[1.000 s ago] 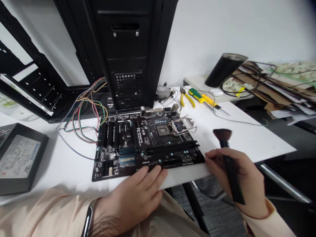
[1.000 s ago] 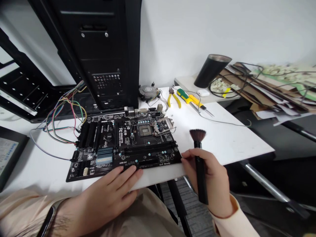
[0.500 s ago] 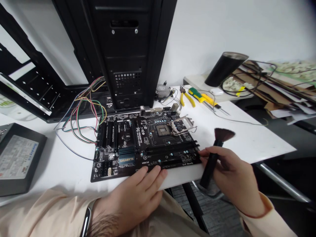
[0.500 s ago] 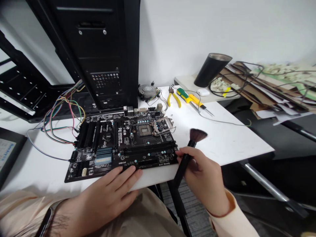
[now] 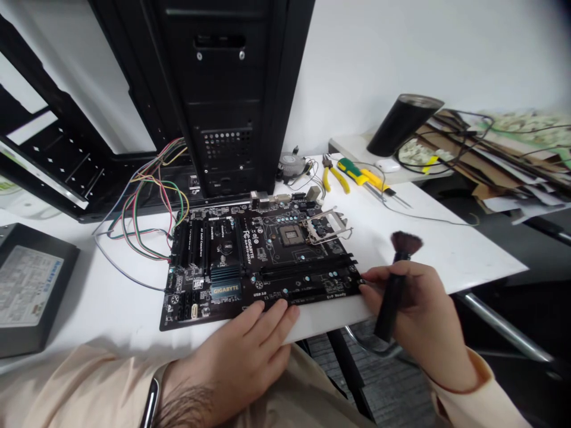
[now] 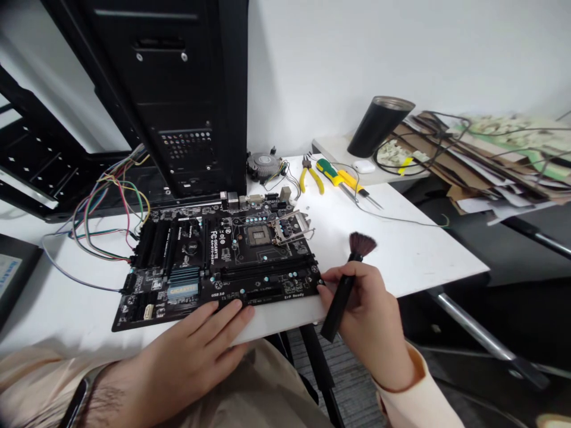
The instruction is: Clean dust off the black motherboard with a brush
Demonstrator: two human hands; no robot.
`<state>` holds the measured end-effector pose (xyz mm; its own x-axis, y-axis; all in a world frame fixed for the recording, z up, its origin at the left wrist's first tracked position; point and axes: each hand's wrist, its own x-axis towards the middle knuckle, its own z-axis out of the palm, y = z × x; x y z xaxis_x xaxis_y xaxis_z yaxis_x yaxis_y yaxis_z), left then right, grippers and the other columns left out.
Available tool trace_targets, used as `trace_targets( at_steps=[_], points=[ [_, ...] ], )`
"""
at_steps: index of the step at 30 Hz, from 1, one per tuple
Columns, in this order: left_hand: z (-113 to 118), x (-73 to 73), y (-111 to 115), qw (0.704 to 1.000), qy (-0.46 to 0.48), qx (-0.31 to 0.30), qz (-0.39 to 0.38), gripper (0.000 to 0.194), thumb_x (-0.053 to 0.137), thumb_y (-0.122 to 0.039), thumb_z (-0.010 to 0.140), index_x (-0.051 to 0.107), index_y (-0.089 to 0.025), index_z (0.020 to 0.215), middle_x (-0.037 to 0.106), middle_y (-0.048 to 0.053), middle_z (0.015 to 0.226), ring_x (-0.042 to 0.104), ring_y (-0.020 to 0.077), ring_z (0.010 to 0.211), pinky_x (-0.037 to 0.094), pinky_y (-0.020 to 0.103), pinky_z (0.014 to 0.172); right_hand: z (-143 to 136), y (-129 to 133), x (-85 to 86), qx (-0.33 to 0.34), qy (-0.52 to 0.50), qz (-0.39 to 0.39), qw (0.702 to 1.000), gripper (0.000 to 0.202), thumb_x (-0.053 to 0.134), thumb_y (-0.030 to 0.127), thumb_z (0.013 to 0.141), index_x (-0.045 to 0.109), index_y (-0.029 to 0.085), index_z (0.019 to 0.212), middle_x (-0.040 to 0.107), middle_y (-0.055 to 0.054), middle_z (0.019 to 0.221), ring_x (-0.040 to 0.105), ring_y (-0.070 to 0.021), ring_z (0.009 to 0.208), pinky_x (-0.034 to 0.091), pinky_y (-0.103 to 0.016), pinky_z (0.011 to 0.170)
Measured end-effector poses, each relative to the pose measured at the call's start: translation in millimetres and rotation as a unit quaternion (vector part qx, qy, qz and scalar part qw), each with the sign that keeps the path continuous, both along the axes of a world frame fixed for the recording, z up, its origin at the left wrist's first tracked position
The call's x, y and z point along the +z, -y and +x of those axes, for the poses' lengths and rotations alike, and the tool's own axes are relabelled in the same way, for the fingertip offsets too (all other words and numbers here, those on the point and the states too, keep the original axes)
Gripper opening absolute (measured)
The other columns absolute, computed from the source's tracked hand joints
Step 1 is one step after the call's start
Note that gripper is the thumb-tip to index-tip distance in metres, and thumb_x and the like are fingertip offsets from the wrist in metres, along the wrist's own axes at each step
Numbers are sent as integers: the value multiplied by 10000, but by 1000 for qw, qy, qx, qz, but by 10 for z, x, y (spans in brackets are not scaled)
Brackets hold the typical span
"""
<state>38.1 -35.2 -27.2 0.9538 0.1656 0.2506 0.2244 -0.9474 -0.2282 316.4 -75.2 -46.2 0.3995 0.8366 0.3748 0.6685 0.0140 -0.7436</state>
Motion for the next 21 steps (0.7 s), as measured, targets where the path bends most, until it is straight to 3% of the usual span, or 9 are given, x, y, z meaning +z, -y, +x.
trace_targets(
  at_steps=[4,21],
  points=[
    [10,6,-12,1000,2,-1,-2,232,627,-342,870,650,-208,1058,536,94,1355,502,265,1205,260,410,989,30,2,-7,21,14,-30,999,342,687,445,759,511,234,963,680,-47,812,669,-176,678,565,-280,601],
    [11,17,-9,1000,-1,-1,-11,251,644,-346,860,649,-201,1065,527,102,1365,498,267,1206,250,411,994,30,-29,98,26,94,-30,995,253,654,339,772,511,241,956,666,-24,799,643,-156,621,524,-230,503]
  ],
)
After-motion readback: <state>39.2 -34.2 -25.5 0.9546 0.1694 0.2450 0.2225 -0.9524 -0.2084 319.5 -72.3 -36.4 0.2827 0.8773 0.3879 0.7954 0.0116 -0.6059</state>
